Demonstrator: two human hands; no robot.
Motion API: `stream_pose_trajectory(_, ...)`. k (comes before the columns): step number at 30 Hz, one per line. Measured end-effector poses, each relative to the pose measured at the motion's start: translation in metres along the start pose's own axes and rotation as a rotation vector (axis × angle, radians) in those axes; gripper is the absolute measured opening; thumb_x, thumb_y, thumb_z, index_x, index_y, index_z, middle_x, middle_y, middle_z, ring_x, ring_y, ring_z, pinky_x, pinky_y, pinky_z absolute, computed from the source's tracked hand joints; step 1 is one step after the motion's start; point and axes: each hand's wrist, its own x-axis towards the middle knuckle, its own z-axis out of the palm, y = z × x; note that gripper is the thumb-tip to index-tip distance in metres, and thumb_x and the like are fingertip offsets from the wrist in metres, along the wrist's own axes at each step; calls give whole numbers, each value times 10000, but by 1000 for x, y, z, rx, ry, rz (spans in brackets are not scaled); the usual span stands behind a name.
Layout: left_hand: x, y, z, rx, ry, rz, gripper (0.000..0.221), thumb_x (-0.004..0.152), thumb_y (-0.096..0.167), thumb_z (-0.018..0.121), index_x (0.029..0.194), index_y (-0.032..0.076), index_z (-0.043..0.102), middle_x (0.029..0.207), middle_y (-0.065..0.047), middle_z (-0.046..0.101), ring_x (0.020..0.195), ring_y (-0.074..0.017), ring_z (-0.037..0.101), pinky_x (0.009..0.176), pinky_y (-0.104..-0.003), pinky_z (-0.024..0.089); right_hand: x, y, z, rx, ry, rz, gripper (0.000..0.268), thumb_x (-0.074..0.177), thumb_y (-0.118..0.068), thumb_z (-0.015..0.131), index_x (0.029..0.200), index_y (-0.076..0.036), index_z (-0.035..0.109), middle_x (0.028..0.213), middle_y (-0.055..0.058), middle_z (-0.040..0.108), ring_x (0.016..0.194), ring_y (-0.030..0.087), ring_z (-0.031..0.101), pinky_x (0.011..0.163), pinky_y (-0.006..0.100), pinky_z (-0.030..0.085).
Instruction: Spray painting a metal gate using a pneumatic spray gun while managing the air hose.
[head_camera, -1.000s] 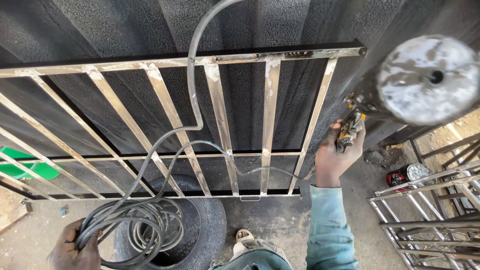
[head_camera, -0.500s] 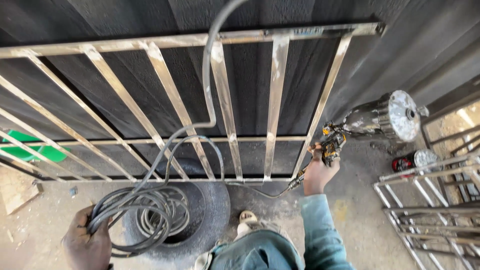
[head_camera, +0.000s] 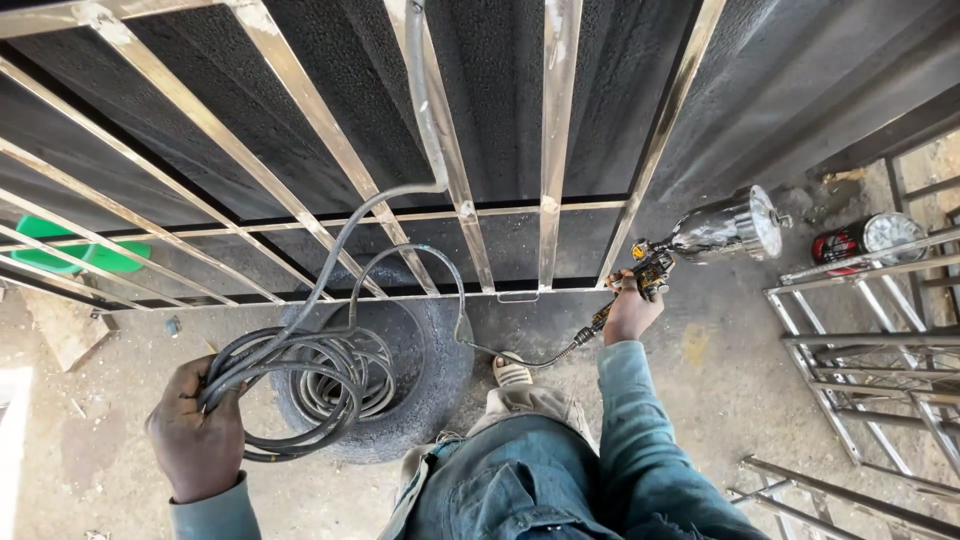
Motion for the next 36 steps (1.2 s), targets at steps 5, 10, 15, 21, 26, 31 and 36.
stream_pose_trajectory(5,3,4,-3,8,7,-9,291,909,14,748,1194,39,696,945,-78,712,775,-204,631,714,-355,494,-13,-48,13,-24,-55,-89,91,937,64,609,948,8,680,879,113,705,715,196,694,713,371,698)
stream_pose_trajectory(10,10,0,5,-47,36,6,283,911,-40,780,1177,6,692,950,-93,711,770,-188,620,699,-341,505,-26,-113,34,87,-206,-215,35,940,6,707,970,16,691,900,113,719,750,201,701,774,420,704)
stream_pose_trajectory(15,17,-4,14,-129,35,-64,238,930,-6,741,1157,40,686,971,-58,714,825,-147,637,779,-295,518,-27,-162,53,208,-308,-377,219,886,-95,807,1044,29,717,930,121,749,776,232,726,793,484,717)
stream_pose_trajectory(21,35,3,31,-392,73,-77,189,956,-114,661,1103,-2,615,921,-78,660,797,-129,598,759,-258,521,-52,-231,73,209,-425,-510,219,939,-64,750,1142,-6,691,1012,109,735,868,245,732,810,473,723)
stream_pose_trajectory(26,53,22,33,-337,111,-29,162,914,-84,586,1022,29,626,902,-67,661,830,-172,614,791,-305,491,-71,-265,82,296,-436,-595,299,904,-182,817,1119,-28,678,968,103,714,842,268,719,829,489,710)
stream_pose_trajectory(31,65,28,48,-213,112,-107,160,924,95,707,1080,101,674,868,-37,654,825,-176,583,748,-345,443,-71,-257,82,365,-372,-534,166,890,-123,792,1002,-67,684,932,68,708,761,224,680,785,478,694)
stream_pose_trajectory(36,73,47,64,-300,29,-168,107,959,67,694,1066,73,688,816,-36,732,760,-159,655,742,-315,500,-54,-217,69,298,-262,-368,83,889,-46,734,954,-10,697,870,68,704,752,198,688,778,420,697)
